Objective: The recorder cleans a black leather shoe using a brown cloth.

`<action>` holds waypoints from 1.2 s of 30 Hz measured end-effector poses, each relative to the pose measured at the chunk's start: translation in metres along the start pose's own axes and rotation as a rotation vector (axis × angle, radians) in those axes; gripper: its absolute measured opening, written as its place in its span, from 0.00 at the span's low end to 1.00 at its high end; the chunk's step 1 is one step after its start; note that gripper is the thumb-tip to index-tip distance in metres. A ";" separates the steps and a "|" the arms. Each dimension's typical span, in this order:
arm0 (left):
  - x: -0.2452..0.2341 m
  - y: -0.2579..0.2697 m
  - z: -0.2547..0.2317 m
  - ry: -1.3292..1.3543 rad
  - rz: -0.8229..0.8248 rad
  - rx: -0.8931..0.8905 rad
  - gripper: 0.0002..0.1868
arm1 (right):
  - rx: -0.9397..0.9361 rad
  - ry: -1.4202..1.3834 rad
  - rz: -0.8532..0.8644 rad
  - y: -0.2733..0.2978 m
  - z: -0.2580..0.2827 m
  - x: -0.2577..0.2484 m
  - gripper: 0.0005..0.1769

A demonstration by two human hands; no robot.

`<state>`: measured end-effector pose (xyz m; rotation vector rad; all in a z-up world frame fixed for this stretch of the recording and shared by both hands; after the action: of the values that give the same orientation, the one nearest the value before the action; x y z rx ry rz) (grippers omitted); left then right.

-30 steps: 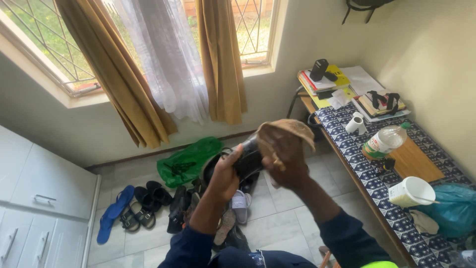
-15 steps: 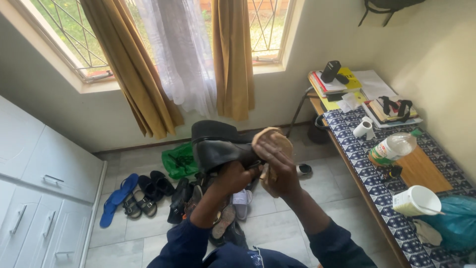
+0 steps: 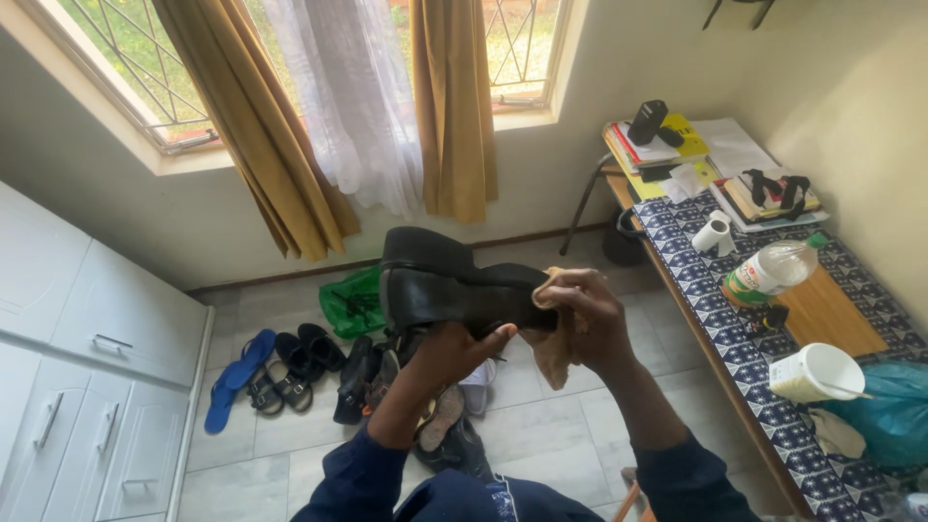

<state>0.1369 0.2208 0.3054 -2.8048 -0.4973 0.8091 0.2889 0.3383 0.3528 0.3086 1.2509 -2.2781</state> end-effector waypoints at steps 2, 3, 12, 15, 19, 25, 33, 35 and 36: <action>0.002 0.000 -0.003 -0.069 0.016 0.089 0.19 | 0.016 -0.002 0.038 -0.011 0.008 0.012 0.15; 0.004 -0.001 -0.006 -0.066 0.026 0.160 0.17 | 0.023 -0.002 0.055 -0.017 0.014 0.018 0.13; 0.008 0.003 -0.002 -0.116 -0.115 0.373 0.16 | 0.097 -0.019 0.024 -0.043 0.049 0.029 0.12; 0.003 0.006 0.009 -0.020 -0.128 0.181 0.17 | -0.036 0.186 -0.116 -0.026 0.040 0.015 0.13; 0.005 0.006 0.011 0.037 -0.135 0.089 0.17 | 0.089 0.255 -0.164 0.007 0.020 0.009 0.16; 0.019 0.007 0.018 0.078 -0.070 0.337 0.21 | 0.113 0.058 -0.018 0.010 0.010 0.028 0.13; 0.064 -0.001 0.066 -0.191 0.069 0.193 0.27 | -0.105 -0.208 0.352 -0.037 0.076 0.092 0.14; 0.072 -0.011 0.113 -0.387 -0.047 -0.355 0.25 | -0.168 -0.191 0.478 -0.041 0.091 0.109 0.15; 0.074 -0.010 0.112 -0.103 -0.098 -0.221 0.25 | -0.198 -0.180 0.539 -0.039 0.095 0.113 0.17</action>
<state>0.1320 0.2662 0.1791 -2.9182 -0.7792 0.9332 0.1778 0.2392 0.3840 0.3150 1.1240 -1.6742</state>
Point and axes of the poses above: each hand's wrist, its own y-axis away from the middle knuckle, its own x-axis out of the palm, z = x × y, the point moved 8 cm from there along -y, towards the middle knuckle, and after that the axes turned 10 degrees about x, right-handed, at the moved point
